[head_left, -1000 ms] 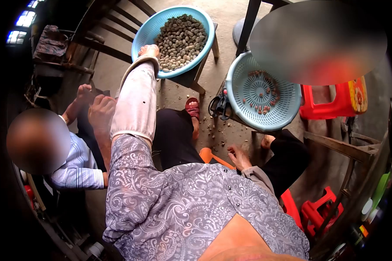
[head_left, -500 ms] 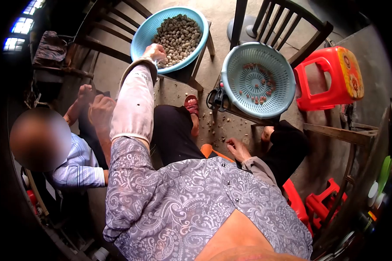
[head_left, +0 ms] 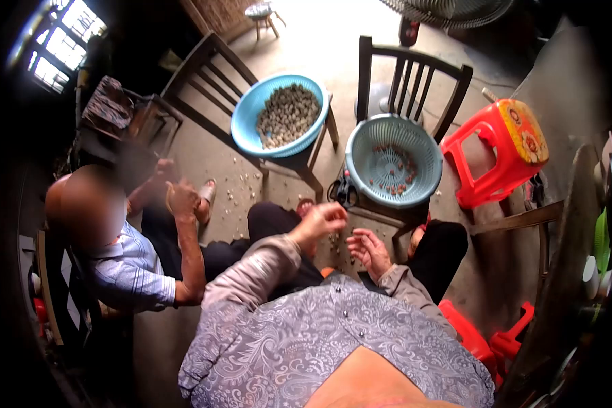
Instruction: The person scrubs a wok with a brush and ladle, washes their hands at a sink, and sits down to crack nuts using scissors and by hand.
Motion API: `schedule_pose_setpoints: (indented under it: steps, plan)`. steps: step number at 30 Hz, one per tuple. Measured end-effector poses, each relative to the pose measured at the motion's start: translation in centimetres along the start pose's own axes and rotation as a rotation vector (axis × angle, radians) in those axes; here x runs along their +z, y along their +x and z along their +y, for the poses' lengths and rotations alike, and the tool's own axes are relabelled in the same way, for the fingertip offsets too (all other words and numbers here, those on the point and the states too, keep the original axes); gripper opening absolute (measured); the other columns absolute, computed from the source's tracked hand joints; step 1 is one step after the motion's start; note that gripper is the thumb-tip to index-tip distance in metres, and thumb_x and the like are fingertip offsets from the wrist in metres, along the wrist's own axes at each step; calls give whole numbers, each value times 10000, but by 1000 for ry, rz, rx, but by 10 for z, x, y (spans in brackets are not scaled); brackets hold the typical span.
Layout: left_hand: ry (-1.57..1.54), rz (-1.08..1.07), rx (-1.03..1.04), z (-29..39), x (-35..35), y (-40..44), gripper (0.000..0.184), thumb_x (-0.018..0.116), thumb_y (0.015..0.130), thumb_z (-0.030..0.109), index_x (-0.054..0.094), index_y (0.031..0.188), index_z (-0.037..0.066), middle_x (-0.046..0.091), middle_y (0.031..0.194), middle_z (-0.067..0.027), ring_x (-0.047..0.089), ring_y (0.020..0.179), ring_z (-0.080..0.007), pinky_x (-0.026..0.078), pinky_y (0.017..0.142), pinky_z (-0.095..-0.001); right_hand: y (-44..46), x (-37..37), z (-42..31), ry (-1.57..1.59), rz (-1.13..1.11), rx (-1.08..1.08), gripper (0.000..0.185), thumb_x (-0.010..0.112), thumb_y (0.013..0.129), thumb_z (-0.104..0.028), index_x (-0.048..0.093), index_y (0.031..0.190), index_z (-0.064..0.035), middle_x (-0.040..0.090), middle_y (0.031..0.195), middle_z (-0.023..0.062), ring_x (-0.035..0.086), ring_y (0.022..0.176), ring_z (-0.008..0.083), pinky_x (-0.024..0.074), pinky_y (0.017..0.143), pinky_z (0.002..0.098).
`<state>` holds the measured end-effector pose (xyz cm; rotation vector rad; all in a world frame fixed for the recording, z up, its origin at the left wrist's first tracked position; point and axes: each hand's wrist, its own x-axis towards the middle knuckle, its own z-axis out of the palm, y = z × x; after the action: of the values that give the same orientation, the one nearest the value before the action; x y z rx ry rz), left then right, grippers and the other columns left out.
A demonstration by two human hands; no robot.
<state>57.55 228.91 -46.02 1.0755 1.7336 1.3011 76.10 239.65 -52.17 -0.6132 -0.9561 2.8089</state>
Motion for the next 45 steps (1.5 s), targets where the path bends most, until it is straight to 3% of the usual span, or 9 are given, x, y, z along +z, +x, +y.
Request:
schedule_pose_setpoints:
  steps: [9,11,14,20,24,29,35,41,45]
  plan:
    - [-36,-11,-49,-16,57,12,226,652,758,73,565,965,48,589,758,-88,595,749,-171,481,671,-311,-2,-48,16,136,152,-30,129,558,909,-117,571,1030,-73,615,936,39,541,716,83,444,596,182]
    - [506,411,467,-70,44,45,211,586,716,11,553,920,56,556,775,-139,580,739,-307,477,649,-385,-6,-32,7,111,211,-38,135,569,901,-134,562,1020,-70,615,909,52,546,685,122,453,608,249]
    - [716,465,343,-75,31,61,274,601,706,30,493,958,46,483,911,-196,504,833,-380,437,743,-450,-12,-31,7,119,251,-12,150,594,895,-195,561,1008,-101,641,848,35,615,764,122,494,680,248]
    - [964,378,-158,-62,40,83,372,673,772,295,510,1006,57,466,1044,-190,502,1003,-376,452,812,-466,-10,-49,11,256,198,-93,93,544,896,-42,589,975,-66,640,943,69,625,880,167,527,776,261]
    - [1022,306,-411,-53,45,90,568,641,780,392,420,1221,111,390,1165,-201,439,1077,-430,423,875,-496,-6,-61,13,270,176,-128,119,550,887,-29,602,979,-82,637,943,42,623,871,153,531,768,267]
    - [1011,232,-441,-65,32,92,600,649,773,368,383,1277,181,503,1071,-264,571,953,-448,479,819,-492,-5,-52,11,255,194,-127,135,562,874,-28,599,1000,-57,625,940,39,615,845,133,530,760,256]
    - [818,210,-349,-66,16,73,810,673,718,267,257,1376,43,572,1115,-264,575,1045,-392,470,866,-444,-1,-54,13,320,123,-89,137,555,885,-34,615,1009,-39,641,901,57,629,797,130,545,715,225]
    - [-573,-26,-366,-47,17,-46,673,701,737,231,381,1266,-35,567,826,-45,522,586,-120,404,533,-236,-2,-50,11,344,135,-61,161,530,907,-48,596,1052,-27,625,951,87,610,824,127,538,729,223]
    - [-139,22,-440,-3,55,-93,283,662,822,217,545,956,-4,580,655,-65,544,560,-105,417,508,-247,-1,-51,13,295,114,-26,138,555,891,-53,611,1017,-41,640,926,80,625,788,128,546,698,225]
